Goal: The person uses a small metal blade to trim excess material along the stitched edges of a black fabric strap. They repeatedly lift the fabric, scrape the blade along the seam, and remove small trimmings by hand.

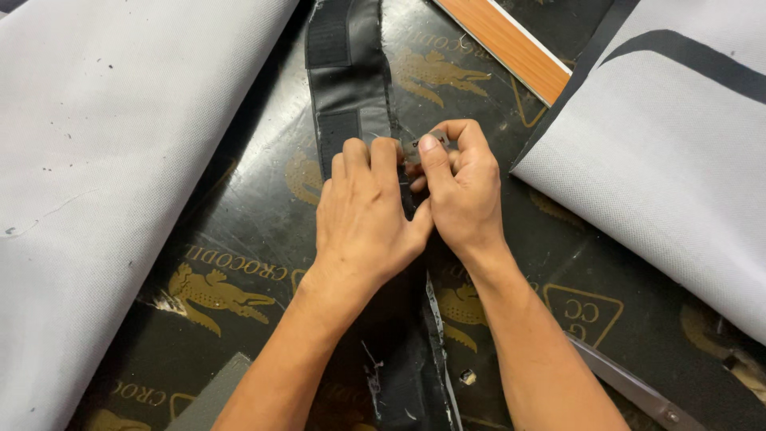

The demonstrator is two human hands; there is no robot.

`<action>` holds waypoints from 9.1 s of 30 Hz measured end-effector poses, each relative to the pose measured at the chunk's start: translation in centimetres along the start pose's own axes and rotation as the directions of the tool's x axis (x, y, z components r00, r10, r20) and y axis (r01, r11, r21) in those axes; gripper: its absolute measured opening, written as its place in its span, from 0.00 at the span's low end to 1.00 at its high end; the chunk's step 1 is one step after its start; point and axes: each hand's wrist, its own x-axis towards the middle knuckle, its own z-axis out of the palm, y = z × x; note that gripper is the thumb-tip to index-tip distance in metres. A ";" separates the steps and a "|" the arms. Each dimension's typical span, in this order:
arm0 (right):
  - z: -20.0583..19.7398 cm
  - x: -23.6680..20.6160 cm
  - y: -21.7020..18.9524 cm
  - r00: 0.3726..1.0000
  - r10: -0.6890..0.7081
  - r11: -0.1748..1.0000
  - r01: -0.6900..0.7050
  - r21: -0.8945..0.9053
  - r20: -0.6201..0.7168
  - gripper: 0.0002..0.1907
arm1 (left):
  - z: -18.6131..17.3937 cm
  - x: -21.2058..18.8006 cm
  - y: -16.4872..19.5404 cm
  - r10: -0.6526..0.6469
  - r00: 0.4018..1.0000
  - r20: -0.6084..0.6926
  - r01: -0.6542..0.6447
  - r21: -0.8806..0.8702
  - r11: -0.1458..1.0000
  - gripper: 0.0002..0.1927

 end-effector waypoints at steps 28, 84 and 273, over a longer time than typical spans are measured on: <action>0.6 -0.3 0.0 0.996 -0.091 0.993 0.092 -0.078 0.021 0.08 | -0.2 0.8 -3.6 0.038 0.999 0.029 -0.028 -0.302 0.953 0.17; 0.9 -4.5 -0.7 0.995 0.030 0.941 0.004 -0.337 0.096 0.07 | 0.1 -6.3 -4.5 -0.151 0.982 -0.111 0.102 -0.364 0.926 0.04; 2.3 -2.5 -1.8 0.948 0.240 0.926 -0.158 -0.344 0.209 0.09 | 0.0 -6.9 -5.0 -0.016 0.984 -0.176 -0.038 -0.301 0.953 0.08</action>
